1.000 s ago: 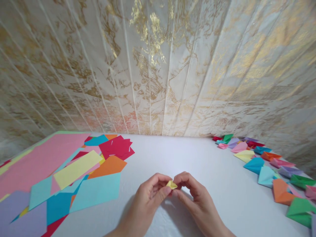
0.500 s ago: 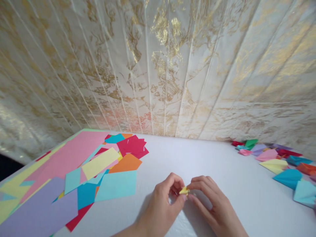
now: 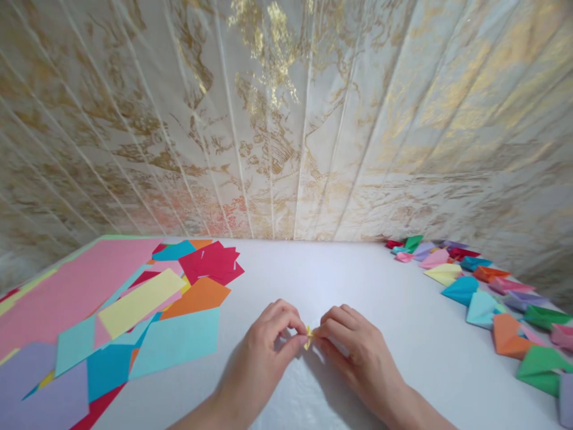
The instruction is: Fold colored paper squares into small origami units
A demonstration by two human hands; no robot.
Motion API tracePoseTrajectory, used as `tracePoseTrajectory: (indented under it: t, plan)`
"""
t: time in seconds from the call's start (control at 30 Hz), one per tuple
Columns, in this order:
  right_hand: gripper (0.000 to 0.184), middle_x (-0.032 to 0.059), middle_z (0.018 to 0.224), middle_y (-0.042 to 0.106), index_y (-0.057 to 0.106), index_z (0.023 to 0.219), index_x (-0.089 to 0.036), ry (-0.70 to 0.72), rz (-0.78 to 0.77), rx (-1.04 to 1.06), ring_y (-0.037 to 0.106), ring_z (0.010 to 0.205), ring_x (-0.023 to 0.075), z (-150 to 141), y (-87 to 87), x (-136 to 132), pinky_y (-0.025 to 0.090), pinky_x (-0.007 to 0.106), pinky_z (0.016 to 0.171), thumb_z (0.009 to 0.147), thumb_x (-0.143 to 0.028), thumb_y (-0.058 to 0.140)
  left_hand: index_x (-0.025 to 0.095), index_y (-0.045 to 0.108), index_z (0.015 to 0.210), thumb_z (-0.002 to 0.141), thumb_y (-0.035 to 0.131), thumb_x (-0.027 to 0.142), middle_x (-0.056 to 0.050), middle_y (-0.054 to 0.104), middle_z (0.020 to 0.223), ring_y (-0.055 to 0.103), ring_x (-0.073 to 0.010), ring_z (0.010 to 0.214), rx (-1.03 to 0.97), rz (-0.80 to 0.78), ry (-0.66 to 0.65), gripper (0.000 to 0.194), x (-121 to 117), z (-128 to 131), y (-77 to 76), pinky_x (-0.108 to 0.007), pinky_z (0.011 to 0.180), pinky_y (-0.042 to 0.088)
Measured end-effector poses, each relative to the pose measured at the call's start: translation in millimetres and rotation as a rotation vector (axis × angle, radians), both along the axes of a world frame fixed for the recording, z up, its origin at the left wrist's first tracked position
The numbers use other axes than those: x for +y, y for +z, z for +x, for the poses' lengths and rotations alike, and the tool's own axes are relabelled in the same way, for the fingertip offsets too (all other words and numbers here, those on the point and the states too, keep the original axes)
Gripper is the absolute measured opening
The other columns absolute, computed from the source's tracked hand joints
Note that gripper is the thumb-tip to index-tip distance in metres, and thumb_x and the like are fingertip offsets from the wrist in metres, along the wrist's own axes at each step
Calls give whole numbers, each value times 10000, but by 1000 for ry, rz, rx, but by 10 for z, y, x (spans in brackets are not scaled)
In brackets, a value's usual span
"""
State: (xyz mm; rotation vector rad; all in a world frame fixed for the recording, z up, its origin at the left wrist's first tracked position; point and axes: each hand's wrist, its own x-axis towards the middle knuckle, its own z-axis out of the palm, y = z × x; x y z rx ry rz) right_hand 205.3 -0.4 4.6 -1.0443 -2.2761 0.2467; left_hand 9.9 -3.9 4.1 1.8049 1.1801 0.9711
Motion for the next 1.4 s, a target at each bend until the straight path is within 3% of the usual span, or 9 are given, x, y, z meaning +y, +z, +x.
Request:
tracePoseTrajectory:
  t: [0.13, 0.23, 0.4, 0.53, 0.7, 0.83, 1.07, 1.23, 1.4]
  plan:
    - [194, 19, 763, 625, 643, 802, -202, -27, -216, 192, 575, 718, 169, 1, -5, 19, 432, 269, 649, 974, -226, 558, 217, 558, 862, 969, 527, 270, 11, 594, 881, 574, -160, 830, -181, -162, 28, 124, 34, 1, -44, -252, 768, 430]
    - [186, -1, 750, 613, 618, 772, -197, -79, -343, 361, 578, 696, 149, -9, -6, 33, 443, 251, 649, 951, -226, 575, 218, 526, 919, 1001, 469, 378, -14, 634, 973, 591, -171, 893, -289, -241, 50, 189, 31, 13, -70, -263, 801, 441]
    - [155, -6, 753, 602, 588, 785, -198, -65, -277, 438, 554, 685, 137, 2, -30, 45, 442, 236, 647, 934, -180, 552, 244, 507, 1066, 985, 492, 395, -36, 680, 1092, 620, -191, 992, -241, -269, 44, 172, -20, 2, -39, -297, 879, 436]
    - [125, 6, 797, 601, 586, 843, -206, 17, -200, 364, 564, 748, 148, 20, -44, 47, 437, 245, 687, 937, -139, 539, 295, 526, 1295, 819, 712, 303, -18, 680, 1197, 607, -209, 1002, -55, -291, 35, 511, -24, -3, -15, -306, 910, 431]
    - [115, 10, 820, 601, 576, 854, -211, 70, -225, 355, 565, 775, 154, 4, -63, 40, 428, 253, 703, 942, -143, 547, 231, 679, 919, 834, 677, 300, 22, 681, 895, 593, -163, 797, -91, -252, 5, 109, 12, 19, -20, -249, 767, 442]
    - [133, -3, 783, 590, 571, 814, -205, 47, -324, 430, 553, 737, 141, -8, -61, 12, 432, 242, 696, 943, -184, 550, 207, 658, 744, 840, 680, 333, 35, 621, 776, 554, -135, 711, -183, -194, 35, 160, 29, 22, -38, -217, 670, 419]
    - [143, -4, 784, 619, 603, 804, -199, -27, -448, 553, 564, 732, 141, -9, -3, 7, 448, 241, 703, 931, -257, 575, 230, 786, 883, 898, 595, 397, -2, 764, 841, 667, -182, 800, -192, -284, 29, 254, 22, 2, 31, -225, 711, 481]
    - [146, -3, 762, 675, 643, 834, -187, -50, -572, 541, 601, 668, 133, -54, -20, -17, 461, 219, 630, 874, -319, 692, 299, 817, 879, 886, 616, 357, 26, 792, 798, 701, -178, 749, -18, -85, 40, 209, -18, 6, 79, -241, 752, 490]
    - [241, 5, 689, 709, 654, 753, -184, -36, -492, 499, 617, 615, 125, -12, -28, -34, 448, 207, 599, 937, -340, 640, 312, 822, 879, 887, 619, 369, 31, 799, 802, 715, -178, 748, -3, -56, 41, 212, -36, 27, 79, -244, 756, 494]
